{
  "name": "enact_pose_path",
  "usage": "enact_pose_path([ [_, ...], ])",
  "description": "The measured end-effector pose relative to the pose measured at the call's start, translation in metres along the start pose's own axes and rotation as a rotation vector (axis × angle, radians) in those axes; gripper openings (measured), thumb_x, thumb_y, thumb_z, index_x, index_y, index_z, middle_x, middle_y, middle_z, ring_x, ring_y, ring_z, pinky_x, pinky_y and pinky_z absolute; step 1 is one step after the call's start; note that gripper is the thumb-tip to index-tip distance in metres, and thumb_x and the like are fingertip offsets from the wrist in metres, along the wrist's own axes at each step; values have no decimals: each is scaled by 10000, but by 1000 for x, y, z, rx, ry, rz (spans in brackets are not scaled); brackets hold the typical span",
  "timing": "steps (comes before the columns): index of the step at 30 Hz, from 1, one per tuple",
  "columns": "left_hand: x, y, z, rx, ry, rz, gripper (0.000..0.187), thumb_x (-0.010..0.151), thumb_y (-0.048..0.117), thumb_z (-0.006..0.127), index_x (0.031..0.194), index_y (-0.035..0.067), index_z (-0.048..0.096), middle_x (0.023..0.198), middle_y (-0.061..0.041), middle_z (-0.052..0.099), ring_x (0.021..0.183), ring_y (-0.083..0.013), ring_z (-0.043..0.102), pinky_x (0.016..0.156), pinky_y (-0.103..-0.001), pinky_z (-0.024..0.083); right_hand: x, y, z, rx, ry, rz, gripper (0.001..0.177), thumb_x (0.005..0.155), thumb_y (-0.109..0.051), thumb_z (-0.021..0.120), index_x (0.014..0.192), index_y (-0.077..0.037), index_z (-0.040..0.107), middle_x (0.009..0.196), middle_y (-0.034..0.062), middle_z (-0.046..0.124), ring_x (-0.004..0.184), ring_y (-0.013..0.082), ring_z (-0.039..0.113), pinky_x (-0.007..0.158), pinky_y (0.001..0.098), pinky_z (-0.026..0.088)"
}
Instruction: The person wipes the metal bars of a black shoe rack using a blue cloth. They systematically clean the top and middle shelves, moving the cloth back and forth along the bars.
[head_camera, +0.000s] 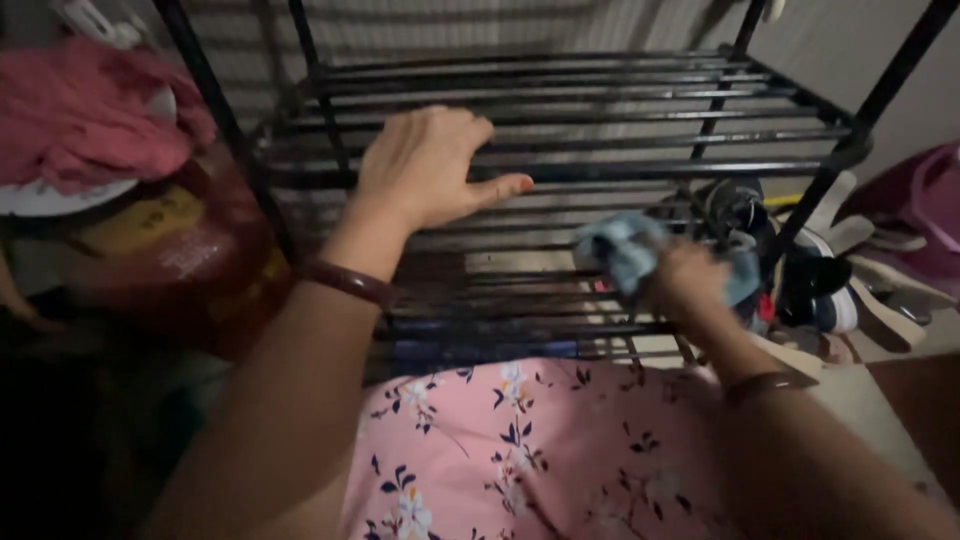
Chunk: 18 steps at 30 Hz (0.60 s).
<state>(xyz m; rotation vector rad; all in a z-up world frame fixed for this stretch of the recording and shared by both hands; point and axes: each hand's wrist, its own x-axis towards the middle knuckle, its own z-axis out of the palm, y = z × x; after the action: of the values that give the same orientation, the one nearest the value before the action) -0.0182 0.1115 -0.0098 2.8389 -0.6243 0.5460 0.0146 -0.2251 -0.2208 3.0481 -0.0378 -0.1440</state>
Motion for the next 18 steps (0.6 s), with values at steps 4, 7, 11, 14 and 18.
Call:
enact_pose_path([
  [4, -2, -5, 7, 29, 120, 122, 722, 816, 754, 686, 1074, 83, 762, 1007, -135, 738, 951, -372, 691, 800, -526, 552, -13, 27, -8, 107, 67, 195, 702, 899, -394, 716, 1541, -347, 439, 1444, 143, 529, 1298, 365, 548, 1004, 598, 457],
  [7, 0, 0, 3, 26, 105, 91, 717, 805, 757, 697, 1070, 95, 766, 988, -130, 739, 927, -372, 694, 798, -531, 552, -11, -25, -14, 175, 2, 286, 696, 868, -387, 747, 1488, -207, 486, 1409, 163, 565, 1263, 368, 577, 978, 556, 490],
  [11, 1, -1, 1, 68, 47, 27, 729, 781, 792, 708, 993, 98, 774, 923, -129, 740, 899, -365, 706, 786, -532, 563, -37, -155, -23, 229, 140, 0, 585, 794, -399, 794, 1299, -150, 636, 1291, 132, 635, 1206, 346, 611, 906, 522, 560],
  [14, -1, 1, 3, 91, 101, 40, 723, 772, 802, 714, 926, 99, 782, 863, -124, 738, 841, -360, 711, 720, -522, 569, -60, -187, -47, 186, 192, -199, 701, 677, -349, 838, 1340, -410, 618, 1357, 87, 573, 1258, 433, 533, 929, 660, 488],
  [18, -4, -10, 23, 138, 211, 101, 723, 803, 816, 689, 857, 101, 777, 777, -99, 724, 735, -320, 711, 621, -478, 566, -25, -102, -20, 216, 264, -323, 674, 747, -249, 803, 1374, -402, 607, 1345, 88, 592, 1191, 334, 616, 970, 473, 548],
])
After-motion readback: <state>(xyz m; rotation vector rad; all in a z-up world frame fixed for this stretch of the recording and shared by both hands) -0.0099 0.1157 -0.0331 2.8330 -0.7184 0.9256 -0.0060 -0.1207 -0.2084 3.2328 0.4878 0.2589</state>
